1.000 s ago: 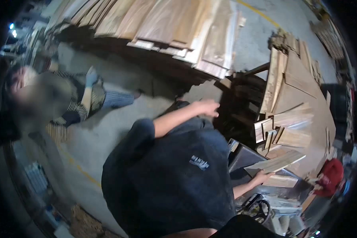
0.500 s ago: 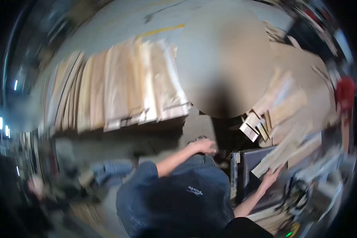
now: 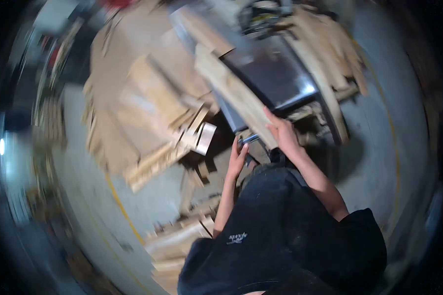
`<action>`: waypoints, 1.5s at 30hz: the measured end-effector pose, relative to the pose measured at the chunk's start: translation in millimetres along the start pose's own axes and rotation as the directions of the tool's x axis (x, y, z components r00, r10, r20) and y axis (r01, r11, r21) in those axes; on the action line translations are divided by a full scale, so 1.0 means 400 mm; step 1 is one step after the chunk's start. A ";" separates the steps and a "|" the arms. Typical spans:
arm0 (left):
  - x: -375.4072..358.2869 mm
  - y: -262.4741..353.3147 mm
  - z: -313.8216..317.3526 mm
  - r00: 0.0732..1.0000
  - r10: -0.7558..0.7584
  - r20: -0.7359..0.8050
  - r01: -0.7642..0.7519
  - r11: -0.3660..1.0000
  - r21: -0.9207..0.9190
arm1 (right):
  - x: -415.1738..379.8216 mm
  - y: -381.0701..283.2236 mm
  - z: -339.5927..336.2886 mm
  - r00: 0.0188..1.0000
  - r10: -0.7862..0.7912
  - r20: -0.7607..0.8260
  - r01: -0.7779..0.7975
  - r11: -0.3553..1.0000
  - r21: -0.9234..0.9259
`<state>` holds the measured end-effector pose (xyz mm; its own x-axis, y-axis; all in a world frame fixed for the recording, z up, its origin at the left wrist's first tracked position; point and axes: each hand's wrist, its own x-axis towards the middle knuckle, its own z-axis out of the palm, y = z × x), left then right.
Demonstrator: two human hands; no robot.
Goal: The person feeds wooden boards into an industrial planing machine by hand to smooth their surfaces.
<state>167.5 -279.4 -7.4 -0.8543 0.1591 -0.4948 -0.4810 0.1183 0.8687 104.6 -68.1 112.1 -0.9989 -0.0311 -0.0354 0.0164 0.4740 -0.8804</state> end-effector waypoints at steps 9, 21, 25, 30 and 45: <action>0.121 0.006 0.192 0.939 0.326 0.107 -0.322 0.945 -0.051 | -0.237 0.281 -0.021 0.903 0.249 -0.350 -0.220 0.968 0.120; 0.342 0.140 0.383 0.910 0.361 -0.203 -0.315 0.922 0.225 | -0.138 0.380 -0.250 0.900 0.005 -0.435 -0.108 0.971 -0.212; 0.369 0.229 0.490 0.896 0.330 -0.297 -0.180 0.881 0.438 | -0.100 0.404 -0.310 0.967 -0.205 -0.148 0.145 0.929 -0.340; 0.386 0.273 0.544 0.729 0.470 -0.498 0.103 0.643 0.758 | -0.075 0.415 -0.336 0.987 -0.070 0.141 0.134 0.841 -0.524; 0.753 0.388 0.514 0.451 0.702 -0.551 0.042 0.600 0.799 | 0.289 0.439 -0.250 0.985 -0.109 0.134 0.159 0.874 -0.459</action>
<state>-124.2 -11.7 -26.7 -0.8317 -0.3852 0.3999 -0.1675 0.8607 0.4807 -12.4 99.3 0.8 -0.9797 -0.2004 -0.0025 -0.1650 0.8133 -0.5580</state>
